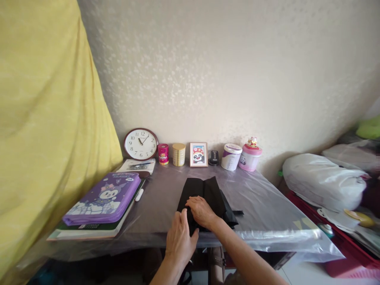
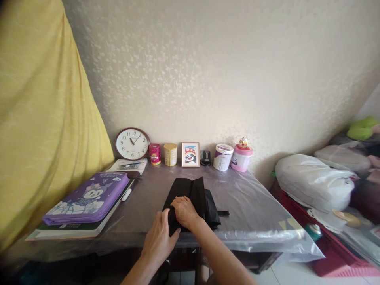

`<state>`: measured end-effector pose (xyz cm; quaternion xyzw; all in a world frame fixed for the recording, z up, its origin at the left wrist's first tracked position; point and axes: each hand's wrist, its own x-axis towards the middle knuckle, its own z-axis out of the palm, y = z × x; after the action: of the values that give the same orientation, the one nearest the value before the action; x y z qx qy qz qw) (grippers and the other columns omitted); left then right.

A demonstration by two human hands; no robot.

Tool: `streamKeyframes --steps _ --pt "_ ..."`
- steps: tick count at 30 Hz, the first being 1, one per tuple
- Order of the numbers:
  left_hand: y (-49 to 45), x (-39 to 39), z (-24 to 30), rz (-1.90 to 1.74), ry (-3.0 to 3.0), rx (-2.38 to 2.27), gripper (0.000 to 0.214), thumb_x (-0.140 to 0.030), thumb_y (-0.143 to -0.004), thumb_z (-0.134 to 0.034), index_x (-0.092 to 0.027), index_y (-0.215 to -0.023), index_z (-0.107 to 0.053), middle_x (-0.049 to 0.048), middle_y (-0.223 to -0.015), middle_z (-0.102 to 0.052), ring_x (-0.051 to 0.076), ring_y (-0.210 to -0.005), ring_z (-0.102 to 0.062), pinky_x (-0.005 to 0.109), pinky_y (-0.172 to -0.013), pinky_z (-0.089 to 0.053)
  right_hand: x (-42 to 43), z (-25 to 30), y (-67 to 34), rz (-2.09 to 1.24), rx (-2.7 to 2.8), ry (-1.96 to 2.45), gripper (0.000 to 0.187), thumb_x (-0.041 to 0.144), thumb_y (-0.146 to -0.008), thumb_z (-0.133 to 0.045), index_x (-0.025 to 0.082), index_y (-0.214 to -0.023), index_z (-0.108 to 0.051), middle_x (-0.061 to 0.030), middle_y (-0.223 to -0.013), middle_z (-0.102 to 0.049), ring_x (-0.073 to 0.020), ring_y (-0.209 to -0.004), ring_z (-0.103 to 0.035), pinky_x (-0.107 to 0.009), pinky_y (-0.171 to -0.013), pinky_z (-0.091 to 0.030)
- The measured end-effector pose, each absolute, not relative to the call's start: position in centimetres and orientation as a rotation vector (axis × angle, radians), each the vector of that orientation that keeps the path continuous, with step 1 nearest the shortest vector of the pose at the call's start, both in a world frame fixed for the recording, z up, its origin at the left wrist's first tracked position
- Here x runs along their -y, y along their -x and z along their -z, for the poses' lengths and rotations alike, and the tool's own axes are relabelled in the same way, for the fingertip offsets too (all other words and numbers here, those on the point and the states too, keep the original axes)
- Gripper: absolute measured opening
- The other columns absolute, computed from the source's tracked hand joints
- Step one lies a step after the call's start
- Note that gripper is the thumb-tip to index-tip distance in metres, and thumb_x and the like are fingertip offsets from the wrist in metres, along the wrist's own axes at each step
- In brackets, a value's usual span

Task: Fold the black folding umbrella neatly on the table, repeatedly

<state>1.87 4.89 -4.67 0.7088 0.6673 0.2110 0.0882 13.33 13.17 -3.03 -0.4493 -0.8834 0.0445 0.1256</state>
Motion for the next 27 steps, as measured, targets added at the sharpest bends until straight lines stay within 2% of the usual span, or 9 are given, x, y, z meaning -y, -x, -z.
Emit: streamKeyframes --steps 2,5,11,19,23,27 --pt "-1.8 -5.0 4.5 -0.669 -2.209 -1.997 0.055 -0.030 -0.079 -0.048 -0.016 -0.131 -0.038 0.0136 -0.130 -0.044 0.027 -0.115 -0.047 0.038 -0.093 -0.037 -13.4 3.1 -13.4 -0.154 2.545 1.302 0.035 0.007 -0.083 -0.038 0.016 -0.105 -0.064 -0.0078 -0.111 -0.064 -0.0178 -0.118 -0.048 -0.033 -0.100 -0.033" --pt "-2.1 -5.1 4.4 -0.683 -2.357 -1.917 0.056 -0.028 -0.074 -0.051 -0.016 -0.129 -0.043 0.0118 -0.139 -0.037 0.029 -0.124 -0.036 0.046 -0.104 -0.025 -13.8 3.0 -13.8 -0.234 2.474 1.282 0.034 0.008 -0.084 -0.037 0.014 -0.104 -0.064 -0.0089 -0.107 -0.066 -0.0161 -0.114 -0.052 -0.028 -0.097 -0.037" --pt "-2.9 -5.3 5.7 -0.641 -2.422 -1.736 0.064 -0.030 -0.073 -0.049 -0.015 -0.134 -0.037 0.0080 -0.144 -0.033 0.028 -0.134 -0.022 0.049 -0.110 -0.015 -13.7 2.8 -14.7 -0.338 2.329 1.224 0.032 0.010 -0.085 -0.039 0.013 -0.102 -0.065 -0.0083 -0.105 -0.067 -0.0148 -0.107 -0.056 -0.027 -0.093 -0.041" --pt "-3.8 -5.2 6.2 -0.610 -2.309 -1.725 0.071 -0.024 -0.069 -0.049 -0.011 -0.137 -0.032 0.0120 -0.145 -0.030 0.028 -0.131 -0.029 0.047 -0.109 -0.020 -14.6 3.8 -14.7 -0.195 2.376 1.247 0.028 0.012 -0.084 -0.044 0.016 -0.098 -0.067 -0.0074 -0.111 -0.065 -0.0165 -0.115 -0.051 -0.033 -0.099 -0.036" --pt "-4.1 -5.1 6.4 -0.629 -2.293 -1.731 0.068 -0.025 -0.069 -0.050 -0.013 -0.135 -0.036 0.0131 -0.145 -0.030 0.029 -0.130 -0.030 0.047 -0.108 -0.022 -15.5 3.4 -13.8 -0.134 2.428 1.395 0.028 0.018 -0.087 -0.042 0.021 -0.101 -0.066 -0.0062 -0.121 -0.060 -0.0183 -0.123 -0.044 -0.042 -0.104 -0.027" --pt "-4.3 -5.2 7.0 -0.649 -2.286 -1.749 0.071 -0.025 -0.069 -0.051 -0.013 -0.136 -0.033 0.0143 -0.146 -0.026 0.030 -0.130 -0.030 0.047 -0.107 -0.023 -16.6 2.9 -13.0 -0.049 2.487 1.480 0.028 0.026 -0.089 -0.041 0.024 -0.102 -0.065 -0.0041 -0.125 -0.057 -0.0176 -0.126 -0.038 -0.043 -0.106 -0.019"
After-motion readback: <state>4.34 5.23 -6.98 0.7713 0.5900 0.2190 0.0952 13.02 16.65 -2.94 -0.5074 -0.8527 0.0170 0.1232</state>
